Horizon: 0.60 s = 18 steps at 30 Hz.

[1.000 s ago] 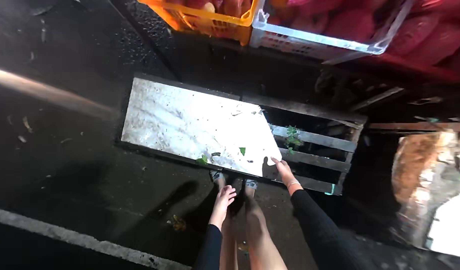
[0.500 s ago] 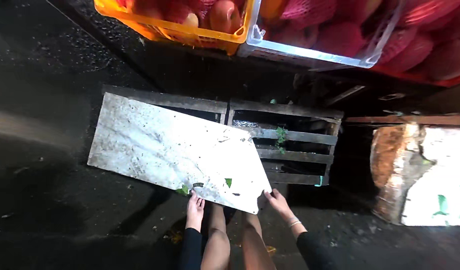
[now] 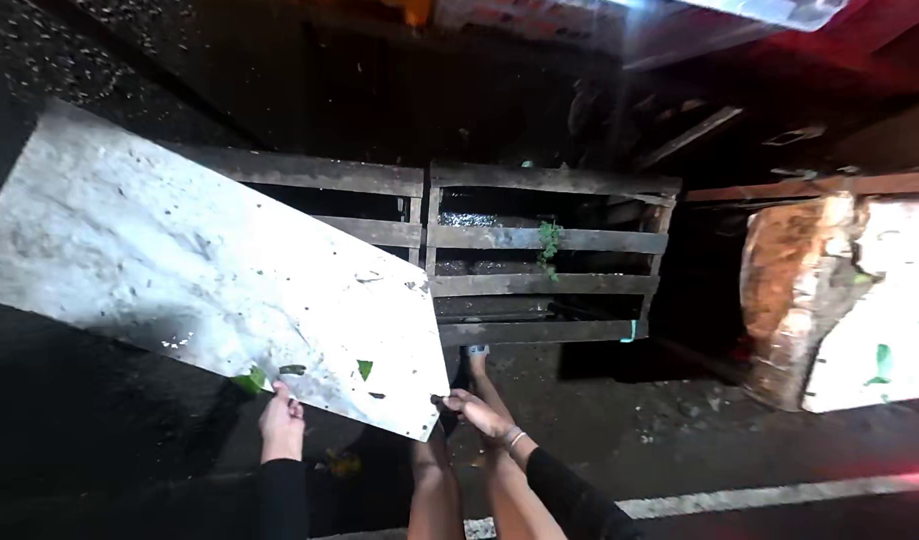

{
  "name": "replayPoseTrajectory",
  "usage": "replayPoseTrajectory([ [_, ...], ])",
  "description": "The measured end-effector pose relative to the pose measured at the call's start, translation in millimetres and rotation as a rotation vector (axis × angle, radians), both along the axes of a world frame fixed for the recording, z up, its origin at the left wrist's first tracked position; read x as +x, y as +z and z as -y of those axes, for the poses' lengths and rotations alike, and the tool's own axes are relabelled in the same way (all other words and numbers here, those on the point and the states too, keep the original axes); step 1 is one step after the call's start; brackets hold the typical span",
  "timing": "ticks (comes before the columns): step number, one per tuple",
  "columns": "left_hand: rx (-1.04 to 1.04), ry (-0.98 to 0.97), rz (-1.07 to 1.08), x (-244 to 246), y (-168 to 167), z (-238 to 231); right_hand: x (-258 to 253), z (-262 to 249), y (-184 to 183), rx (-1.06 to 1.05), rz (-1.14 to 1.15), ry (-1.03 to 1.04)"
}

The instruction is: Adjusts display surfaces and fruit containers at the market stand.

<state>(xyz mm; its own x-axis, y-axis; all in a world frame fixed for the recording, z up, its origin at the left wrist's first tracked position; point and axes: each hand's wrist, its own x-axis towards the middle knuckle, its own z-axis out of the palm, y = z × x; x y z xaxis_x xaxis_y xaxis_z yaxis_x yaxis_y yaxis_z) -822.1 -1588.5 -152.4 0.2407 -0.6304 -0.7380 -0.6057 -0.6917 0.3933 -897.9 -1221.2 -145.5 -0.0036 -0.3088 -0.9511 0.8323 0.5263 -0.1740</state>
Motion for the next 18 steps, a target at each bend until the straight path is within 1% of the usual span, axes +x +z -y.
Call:
replayPoseTrajectory([
  [2, 0.016, -0.064, 0.041, -15, 4, 31, 8, 33, 2, -0.057, 0.025, -0.046],
  [4, 0.076, -0.083, -0.021, -26, 5, 59, 21, 61, -9, -0.103, 0.077, -0.092],
  [6, 0.088, -0.091, -0.074, -28, -2, 80, 28, 81, -24, -0.108, 0.080, -0.083],
  [7, 0.093, -0.106, -0.085, -29, -4, 85, 25, 84, -23, -0.114, 0.053, -0.029],
  [9, 0.098, -0.196, -0.052, -26, 0, 87, 2, 72, -11, -0.104, -0.100, 0.217],
  [10, 0.057, -0.285, 0.012, -27, 5, 84, -17, 59, -2, -0.060, -0.235, 0.328],
  [11, -0.058, -0.395, 0.106, -29, 8, 77, -41, 41, 8, 0.019, -0.378, 0.408],
  [12, -0.234, -0.497, 0.190, -31, 10, 67, -70, 20, 16, 0.125, -0.517, 0.438],
  [13, -0.357, -0.615, 0.249, -37, 15, 56, -104, -3, 23, 0.248, -0.634, 0.449],
  [14, -0.416, -0.739, 0.290, -46, 22, 39, -140, -27, 25, 0.377, -0.737, 0.460],
  [16, -0.428, -0.926, 0.312, -71, 34, -4, -210, -75, 16, 0.586, -0.940, 0.484],
  [18, -0.414, -1.038, 0.288, -92, 35, -54, -272, -115, -5, 0.650, -1.131, 0.558],
])
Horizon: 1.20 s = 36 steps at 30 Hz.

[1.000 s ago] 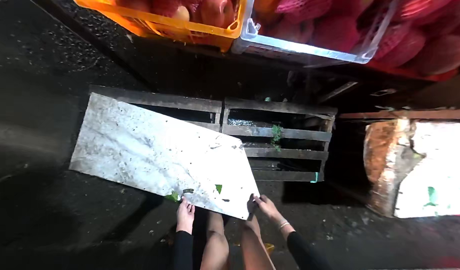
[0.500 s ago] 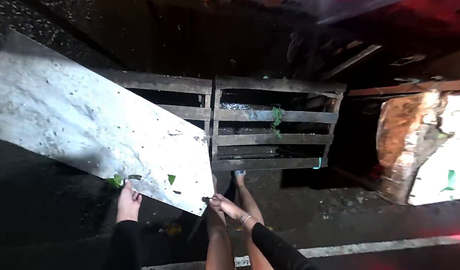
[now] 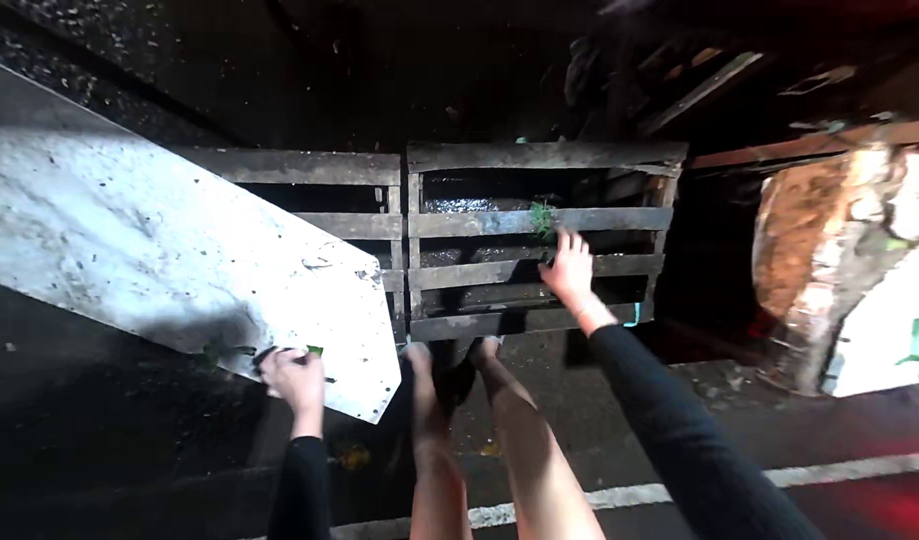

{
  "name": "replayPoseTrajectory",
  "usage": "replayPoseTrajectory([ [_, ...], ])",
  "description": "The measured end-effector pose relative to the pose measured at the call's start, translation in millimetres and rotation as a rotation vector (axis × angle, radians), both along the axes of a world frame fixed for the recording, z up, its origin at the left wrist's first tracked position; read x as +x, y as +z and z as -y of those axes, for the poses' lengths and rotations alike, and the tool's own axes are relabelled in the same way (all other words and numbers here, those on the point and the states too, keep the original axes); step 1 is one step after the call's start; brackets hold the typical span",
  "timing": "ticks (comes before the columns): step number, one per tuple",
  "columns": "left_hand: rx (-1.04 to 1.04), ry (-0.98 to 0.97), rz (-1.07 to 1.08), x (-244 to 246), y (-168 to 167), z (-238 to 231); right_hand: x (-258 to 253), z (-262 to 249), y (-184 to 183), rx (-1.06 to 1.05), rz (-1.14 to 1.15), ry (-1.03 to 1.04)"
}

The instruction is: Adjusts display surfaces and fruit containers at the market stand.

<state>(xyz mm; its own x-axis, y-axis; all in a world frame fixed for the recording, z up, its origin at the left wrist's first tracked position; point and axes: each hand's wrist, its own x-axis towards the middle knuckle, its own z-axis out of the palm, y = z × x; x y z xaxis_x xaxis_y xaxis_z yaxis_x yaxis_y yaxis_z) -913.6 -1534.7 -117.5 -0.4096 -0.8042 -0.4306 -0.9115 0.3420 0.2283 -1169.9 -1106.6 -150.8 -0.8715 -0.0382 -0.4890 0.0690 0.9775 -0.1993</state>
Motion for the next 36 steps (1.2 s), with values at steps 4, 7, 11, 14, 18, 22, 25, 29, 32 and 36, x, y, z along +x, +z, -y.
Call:
replayPoseTrajectory([
  [4, 0.215, -0.059, -0.131, -28, -7, -128, -79, -23, -42, 0.036, 0.049, 0.345],
  [7, 0.713, 0.338, -0.154, -28, -31, -230, -101, -23, -60, 0.023, 0.114, 0.402],
  [11, 1.176, 0.908, -0.044, -20, -59, -307, -96, -27, -17, 0.082, 0.243, 0.470],
  [14, 1.167, 1.071, -0.178, -35, -68, -328, -68, -35, 15, 0.060, 0.295, 0.560],
  [18, 0.933, 1.064, -0.147, -37, -37, -331, -36, -36, 64, 0.011, 0.329, 0.527],
  [22, 0.890, 1.029, -0.126, -50, 14, -316, -32, -27, 115, -0.085, 0.246, 0.544],
  [25, 0.881, 1.048, -0.141, -60, 36, -311, -36, -17, 139, -0.169, 0.123, 0.571],
  [29, 0.893, 1.066, -0.239, -100, 33, -309, -76, -10, 130, -0.192, -0.016, 0.584],
  [32, 0.877, 1.073, -0.293, -141, 22, -313, -115, -14, 112, -0.183, -0.080, 0.558],
  [36, 0.828, 1.076, -0.242, -170, 3, -317, -146, -27, 78, -0.107, -0.103, 0.542],
])
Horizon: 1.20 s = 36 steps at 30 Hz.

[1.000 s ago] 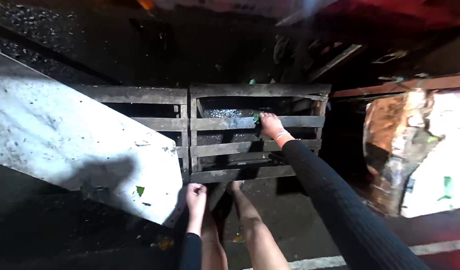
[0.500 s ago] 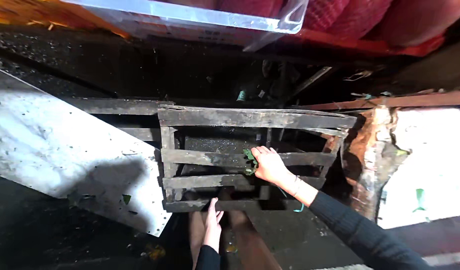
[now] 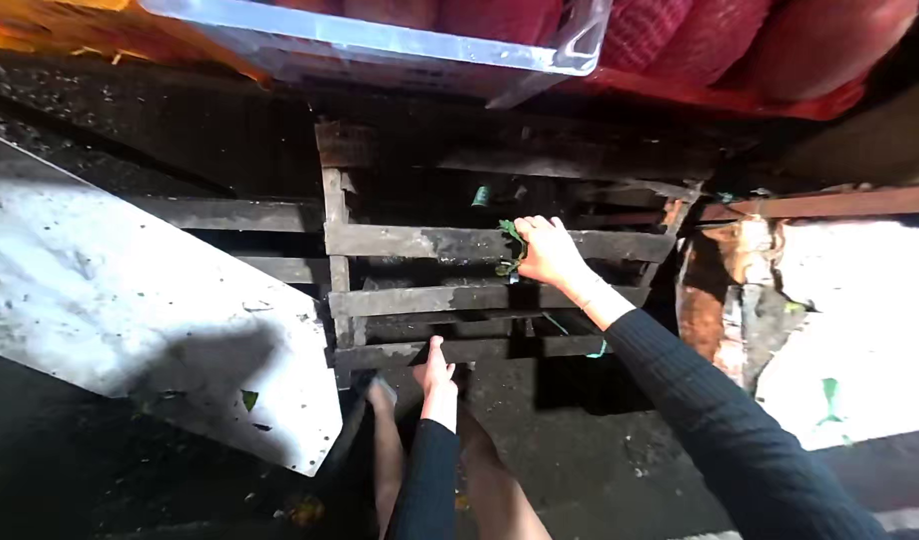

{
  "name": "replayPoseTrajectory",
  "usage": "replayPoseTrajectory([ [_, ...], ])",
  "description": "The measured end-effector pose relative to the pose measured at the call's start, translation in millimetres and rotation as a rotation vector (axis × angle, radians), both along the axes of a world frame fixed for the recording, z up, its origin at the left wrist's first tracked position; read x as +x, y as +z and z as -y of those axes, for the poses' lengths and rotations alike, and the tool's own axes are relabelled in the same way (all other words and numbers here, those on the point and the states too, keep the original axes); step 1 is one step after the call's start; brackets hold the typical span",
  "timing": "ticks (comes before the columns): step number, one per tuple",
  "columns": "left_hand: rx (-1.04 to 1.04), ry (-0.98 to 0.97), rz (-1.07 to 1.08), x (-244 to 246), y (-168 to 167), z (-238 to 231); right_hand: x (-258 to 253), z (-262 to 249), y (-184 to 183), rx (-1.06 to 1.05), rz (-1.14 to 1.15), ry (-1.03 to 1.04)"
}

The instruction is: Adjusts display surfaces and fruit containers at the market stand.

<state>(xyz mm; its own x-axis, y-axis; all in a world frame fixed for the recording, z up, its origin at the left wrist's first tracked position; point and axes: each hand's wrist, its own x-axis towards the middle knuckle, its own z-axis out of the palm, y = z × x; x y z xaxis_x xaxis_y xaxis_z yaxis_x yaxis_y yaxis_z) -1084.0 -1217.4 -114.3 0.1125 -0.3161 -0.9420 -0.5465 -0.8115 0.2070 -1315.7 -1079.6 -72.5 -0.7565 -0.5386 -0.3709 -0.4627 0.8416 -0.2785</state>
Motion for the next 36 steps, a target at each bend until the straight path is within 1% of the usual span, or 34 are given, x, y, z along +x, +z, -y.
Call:
replayPoseTrajectory([
  [2, 0.011, -0.007, 0.031, -1, 4, -2, -1, 4, -2, -0.013, -0.053, -0.001],
  [4, 0.019, 0.000, 0.028, -5, 14, 3, 8, 15, 8, -0.052, -0.102, -0.029],
  [6, 0.012, -0.015, -0.008, -12, 26, 7, 27, 4, 28, -0.094, -0.117, -0.134],
  [7, 0.009, -0.030, -0.034, -16, 34, 10, 41, -15, 34, -0.091, -0.154, -0.230],
  [9, -0.001, -0.065, -0.073, -26, 49, 13, 79, -74, 35, -0.025, -0.269, -0.530],
  [10, -0.014, -0.082, -0.088, -30, 56, 13, 99, -104, 34, -0.009, -0.273, -0.729],
  [11, -0.032, -0.097, -0.103, -34, 61, 12, 113, -130, 32, -0.023, -0.203, -0.954],
  [13, -0.039, -0.096, -0.142, -39, 69, 10, 119, -160, 26, -0.191, 0.045, -1.432],
  [14, -0.038, -0.082, -0.163, -41, 73, 9, 114, -167, 22, -0.320, 0.140, -1.616],
  [15, -0.034, -0.062, -0.180, -42, 75, 8, 106, -171, 19, -0.492, 0.190, -1.755],
  [16, -0.025, -0.048, -0.192, -42, 77, 7, 98, -175, 14, -0.659, 0.182, -1.833],
  [17, -0.012, -0.047, -0.204, -41, 79, 8, 92, -181, 7, -0.775, 0.157, -1.829],
  [18, -0.005, -0.073, -0.221, -38, 81, 10, 89, -188, 0, -0.839, 0.162, -1.780],
  [19, -0.008, -0.132, -0.245, -33, 82, 13, 87, -192, -4, -0.816, 0.176, -1.740],
  [20, -0.032, -0.235, -0.273, -26, 85, 20, 84, -192, -3, -0.740, 0.163, -1.744],
  [21, -0.114, -0.388, -0.290, -18, 90, 29, 82, -191, 0, -0.656, 0.144, -1.759],
  [22, -0.323, -0.563, -0.288, -12, 94, 42, 79, -190, 3, -0.596, 0.125, -1.766],
  [23, -0.637, -0.695, -0.278, -7, 93, 61, 74, -191, 4, -0.567, 0.110, -1.759],
  [24, -0.887, -0.787, -0.273, -5, 90, 87, 70, -194, 4, -0.553, 0.105, -1.733],
  [25, -0.982, -0.885, -0.256, -6, 86, 119, 65, -196, 5, -0.564, 0.091, -1.691],
  [26, -0.962, -0.962, -0.255, -11, 79, 149, 61, -199, 5, -0.603, 0.081, -1.654],
  [27, -0.893, -0.996, -0.282, -18, 67, 172, 57, -201, 7, -0.682, 0.087, -1.623],
  [28, -0.798, -0.971, -0.308, -27, 57, 185, 52, -203, 7, -0.748, 0.091, -1.605],
  [29, -0.707, -0.898, -0.330, -36, 53, 191, 47, -206, 6, -0.760, 0.088, -1.584],
  [31, -0.558, -0.674, -0.357, -53, 54, 193, 39, -212, 6, -0.652, 0.082, -1.515],
  [32, -0.518, -0.540, -0.347, -64, 57, 190, 35, -212, 9, -0.522, 0.085, -1.477],
  [33, -0.496, -0.427, -0.309, -74, 61, 187, 30, -210, 12, -0.331, 0.081, -1.448],
  [34, -0.498, -0.377, -0.268, -83, 66, 186, 26, -206, 14, -0.138, 0.081, -1.405],
  [35, -0.548, -0.372, -0.222, -90, 65, 185, 22, -202, 15, -0.014, 0.084, -1.361],
  [36, -0.616, -0.409, -0.155, -98, 65, 184, 17, -199, 16, 0.064, 0.083, -1.326],
])
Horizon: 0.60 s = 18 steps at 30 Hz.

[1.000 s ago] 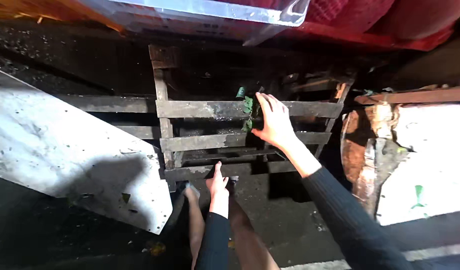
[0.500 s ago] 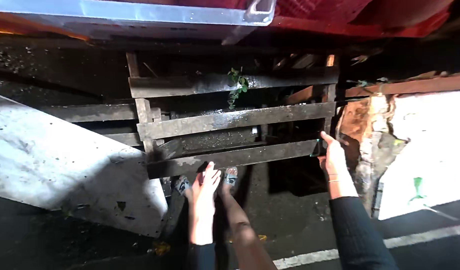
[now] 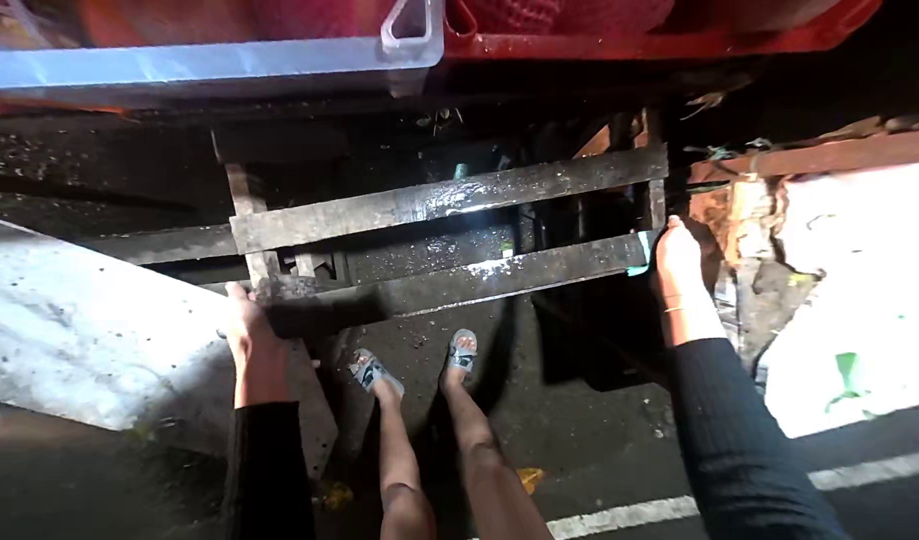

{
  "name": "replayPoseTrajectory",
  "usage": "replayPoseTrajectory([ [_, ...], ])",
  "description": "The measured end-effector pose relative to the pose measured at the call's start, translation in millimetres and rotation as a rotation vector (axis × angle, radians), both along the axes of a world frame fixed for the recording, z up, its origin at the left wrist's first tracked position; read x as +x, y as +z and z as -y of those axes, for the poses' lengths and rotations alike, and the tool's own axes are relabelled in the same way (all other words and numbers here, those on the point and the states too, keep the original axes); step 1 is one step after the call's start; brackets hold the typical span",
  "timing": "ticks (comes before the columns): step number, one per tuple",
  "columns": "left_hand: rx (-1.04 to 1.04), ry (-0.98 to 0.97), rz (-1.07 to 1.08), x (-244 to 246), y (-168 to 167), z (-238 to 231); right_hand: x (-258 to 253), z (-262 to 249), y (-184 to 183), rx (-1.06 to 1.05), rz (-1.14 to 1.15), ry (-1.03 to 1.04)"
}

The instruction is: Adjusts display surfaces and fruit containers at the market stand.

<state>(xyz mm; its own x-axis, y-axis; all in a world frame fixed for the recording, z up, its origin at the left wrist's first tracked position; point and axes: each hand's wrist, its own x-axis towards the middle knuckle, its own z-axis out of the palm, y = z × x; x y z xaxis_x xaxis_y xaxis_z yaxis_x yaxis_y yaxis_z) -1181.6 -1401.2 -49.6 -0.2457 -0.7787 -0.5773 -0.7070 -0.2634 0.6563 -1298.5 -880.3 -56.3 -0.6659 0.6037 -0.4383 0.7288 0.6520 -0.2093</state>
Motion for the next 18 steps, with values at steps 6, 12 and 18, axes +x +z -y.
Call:
replayPoseTrajectory([
  [6, -0.302, -0.201, 0.337, -33, -6, 16, -39, 3, 15, -0.039, -0.007, 0.006],
  [12, -0.332, -0.322, 0.363, -51, 16, 12, -72, 7, 17, 0.050, 0.136, 0.244],
  [18, -0.152, -0.284, 0.308, -50, 6, 29, -59, -5, 1, 0.182, 0.218, 0.332],
])
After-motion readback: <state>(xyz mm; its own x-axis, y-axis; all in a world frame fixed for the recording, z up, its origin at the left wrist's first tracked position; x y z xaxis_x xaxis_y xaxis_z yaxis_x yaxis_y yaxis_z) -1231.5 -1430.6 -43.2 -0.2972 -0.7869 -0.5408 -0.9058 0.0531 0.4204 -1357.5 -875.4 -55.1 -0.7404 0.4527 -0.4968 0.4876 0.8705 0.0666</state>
